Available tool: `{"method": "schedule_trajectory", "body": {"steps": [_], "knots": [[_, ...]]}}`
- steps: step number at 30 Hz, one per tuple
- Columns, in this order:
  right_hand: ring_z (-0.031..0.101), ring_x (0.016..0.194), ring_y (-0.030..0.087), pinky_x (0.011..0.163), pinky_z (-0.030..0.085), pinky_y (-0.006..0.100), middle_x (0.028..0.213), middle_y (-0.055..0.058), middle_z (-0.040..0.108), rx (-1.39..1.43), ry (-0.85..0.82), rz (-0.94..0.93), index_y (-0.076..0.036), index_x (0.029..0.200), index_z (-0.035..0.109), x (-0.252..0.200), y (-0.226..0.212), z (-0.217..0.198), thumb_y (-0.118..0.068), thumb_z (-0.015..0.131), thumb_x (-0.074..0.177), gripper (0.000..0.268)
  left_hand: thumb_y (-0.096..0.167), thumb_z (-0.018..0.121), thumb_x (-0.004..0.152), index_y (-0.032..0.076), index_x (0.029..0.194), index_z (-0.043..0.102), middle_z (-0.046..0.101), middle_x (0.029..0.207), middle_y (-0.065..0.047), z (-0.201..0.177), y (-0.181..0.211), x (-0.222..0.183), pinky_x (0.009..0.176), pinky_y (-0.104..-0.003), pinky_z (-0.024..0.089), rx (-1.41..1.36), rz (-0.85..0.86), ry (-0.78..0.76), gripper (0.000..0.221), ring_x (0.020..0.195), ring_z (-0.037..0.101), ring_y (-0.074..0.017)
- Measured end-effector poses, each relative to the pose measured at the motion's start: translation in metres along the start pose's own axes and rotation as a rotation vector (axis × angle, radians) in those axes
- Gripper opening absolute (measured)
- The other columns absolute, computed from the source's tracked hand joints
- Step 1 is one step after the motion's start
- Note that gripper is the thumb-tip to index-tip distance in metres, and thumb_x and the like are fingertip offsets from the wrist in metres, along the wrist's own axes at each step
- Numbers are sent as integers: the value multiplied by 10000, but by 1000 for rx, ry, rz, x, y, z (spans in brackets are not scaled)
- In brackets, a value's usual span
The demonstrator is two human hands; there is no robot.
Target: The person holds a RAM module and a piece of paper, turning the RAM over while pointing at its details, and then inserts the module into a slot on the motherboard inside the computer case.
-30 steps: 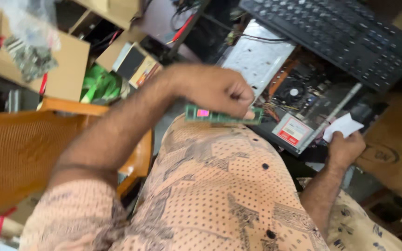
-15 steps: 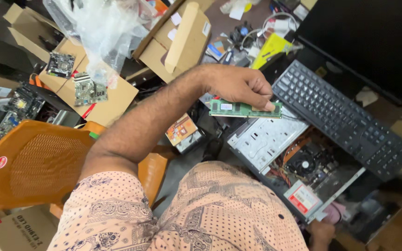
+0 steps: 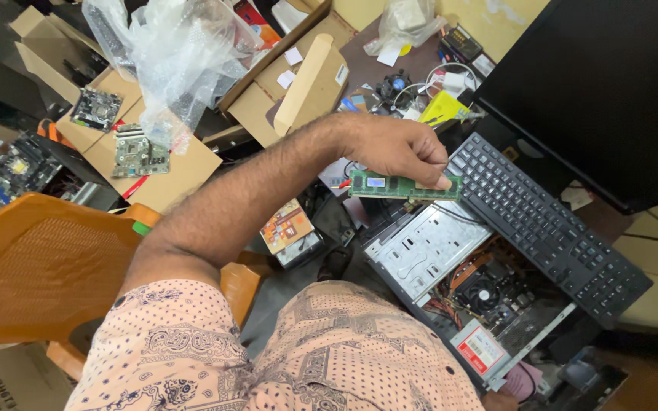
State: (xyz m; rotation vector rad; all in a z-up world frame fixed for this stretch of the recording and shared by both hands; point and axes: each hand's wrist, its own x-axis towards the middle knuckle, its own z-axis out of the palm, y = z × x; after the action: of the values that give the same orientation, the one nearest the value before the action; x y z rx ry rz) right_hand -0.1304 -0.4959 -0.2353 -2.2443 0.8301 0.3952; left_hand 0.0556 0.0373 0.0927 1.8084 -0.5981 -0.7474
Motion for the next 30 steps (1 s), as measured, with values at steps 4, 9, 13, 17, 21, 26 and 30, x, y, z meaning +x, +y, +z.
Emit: {"method": "schedule_trajectory", "body": {"steps": [4, 9, 13, 17, 21, 26, 30], "knots": [[611, 1035, 363, 875, 472, 504, 1211, 282, 630, -10, 3, -1, 124, 1311, 618, 14, 11, -15, -196, 771, 918, 529, 362, 643, 1004, 77, 733, 621, 546, 631, 85, -4, 1, 0, 570, -289, 438, -5, 20, 11, 394, 609, 490, -35], [586, 1079, 399, 915, 452, 527, 1258, 309, 599, -20, -3, 10, 153, 1326, 590, 17, 9, -19, -187, 755, 933, 545, 366, 649, 998, 71, 733, 622, 562, 637, 79, -5, 7, -2, 592, -289, 460, 44, 19, 28, 398, 621, 515, -42], [567, 1114, 428, 947, 436, 545, 1296, 332, 574, -21, 0, 21, 177, 1338, 568, 20, -4, -16, -180, 742, 945, 558, 378, 647, 990, 75, 732, 623, 557, 629, 79, -6, 11, -4, 579, -295, 452, 79, -14, 54, 398, 612, 509, -44], [547, 1149, 457, 979, 420, 563, 1334, 354, 549, -20, 10, 33, 200, 1350, 545, 25, -21, -11, -173, 729, 957, 572, 377, 642, 992, 81, 737, 626, 556, 629, 81, -8, 10, -1, 579, -296, 452, 49, 20, 41, 392, 618, 505, -38], [528, 1184, 486, 1011, 404, 581, 1372, 376, 523, -13, 26, 57, 224, 1362, 523, 34, -4, -9, -166, 716, 968, 586, 382, 651, 997, 73, 718, 603, 525, 620, 73, -7, 1, 1, 565, -305, 429, 74, 8, 46, 419, 604, 477, -48], [503, 1227, 522, 1051, 384, 603, 1419, 404, 492, 11, 176, 41, 253, 1377, 495, 52, 15, -21, -157, 699, 983, 604, 370, 642, 1058, 69, 710, 473, 375, 655, 53, 12, -39, 8, 548, -302, 341, 24, 27, 147, 490, 628, 359, -70], [484, 1262, 551, 1082, 369, 621, 1457, 426, 467, -22, 494, -110, 277, 1388, 473, 71, 22, -43, -150, 686, 995, 619, 336, 624, 1051, 96, 736, 551, 430, 684, 74, 66, -80, 33, 558, -273, 357, -110, 48, 232, 403, 669, 395, -46]]}}
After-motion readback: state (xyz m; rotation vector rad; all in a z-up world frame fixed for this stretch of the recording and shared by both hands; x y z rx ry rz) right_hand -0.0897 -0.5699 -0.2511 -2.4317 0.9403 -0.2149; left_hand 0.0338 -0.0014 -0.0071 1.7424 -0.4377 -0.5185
